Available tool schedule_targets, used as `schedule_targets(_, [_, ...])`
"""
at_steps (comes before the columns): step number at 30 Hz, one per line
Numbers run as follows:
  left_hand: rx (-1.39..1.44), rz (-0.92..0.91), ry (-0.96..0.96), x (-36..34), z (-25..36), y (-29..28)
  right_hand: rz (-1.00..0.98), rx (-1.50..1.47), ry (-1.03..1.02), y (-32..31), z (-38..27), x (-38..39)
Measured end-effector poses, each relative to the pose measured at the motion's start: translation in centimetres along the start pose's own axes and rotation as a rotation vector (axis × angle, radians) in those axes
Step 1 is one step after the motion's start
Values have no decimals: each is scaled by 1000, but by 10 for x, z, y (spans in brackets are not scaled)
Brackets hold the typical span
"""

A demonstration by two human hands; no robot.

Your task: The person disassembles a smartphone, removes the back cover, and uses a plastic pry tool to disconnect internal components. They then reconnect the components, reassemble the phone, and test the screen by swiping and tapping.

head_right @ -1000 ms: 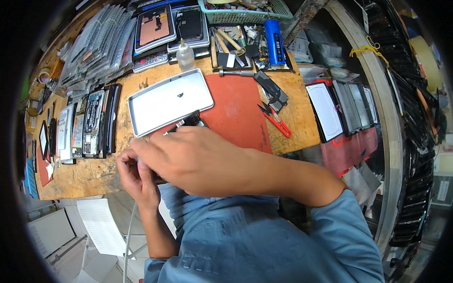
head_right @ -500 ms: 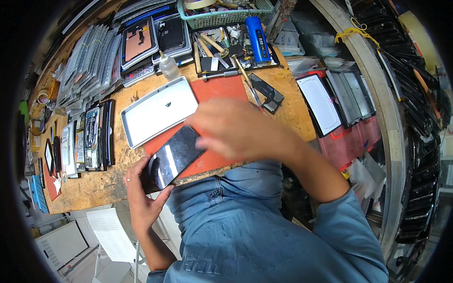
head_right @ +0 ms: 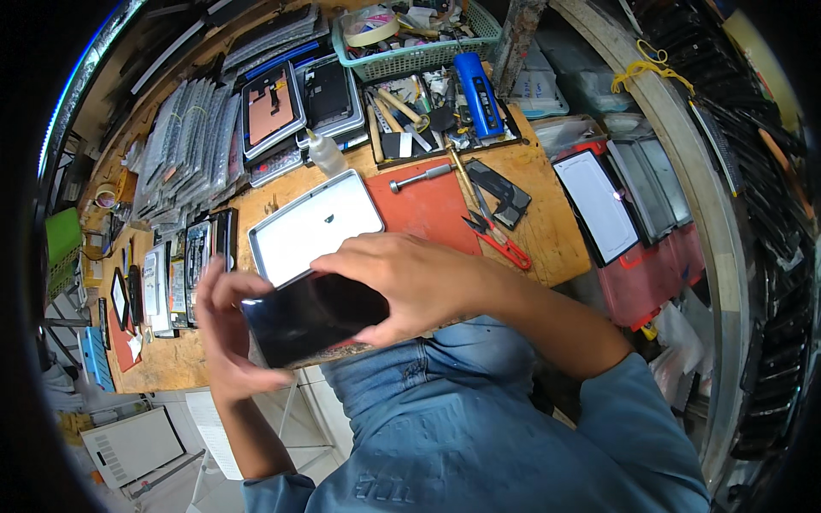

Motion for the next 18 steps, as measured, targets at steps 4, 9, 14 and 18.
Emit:
schedule_targets(4, [683, 299, -93, -51, -24, -21, 294, 125, 35, -11, -2, -58])
schedule_targets(9, [1067, 37, 139, -118, -37, -71, 440, 208, -52, 1, 32, -102])
schedule_targets(14, [1151, 107, 32, -123, -60, -55, 440, 148, 0, 12, 49, -80])
schedule_targets(18, [1206, 66, 34, -117, -62, -34, 336, 177, 71, 16, 45, -70])
Point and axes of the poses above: each hand's wrist, its own x-axis away from the middle knuckle, its own y-axis out of the palm, z = x × y, the point moved 9 cm from there along -x, towards the middle knuckle, and after that the axes turned 14 degrees about -y, right-handed, at the moved point
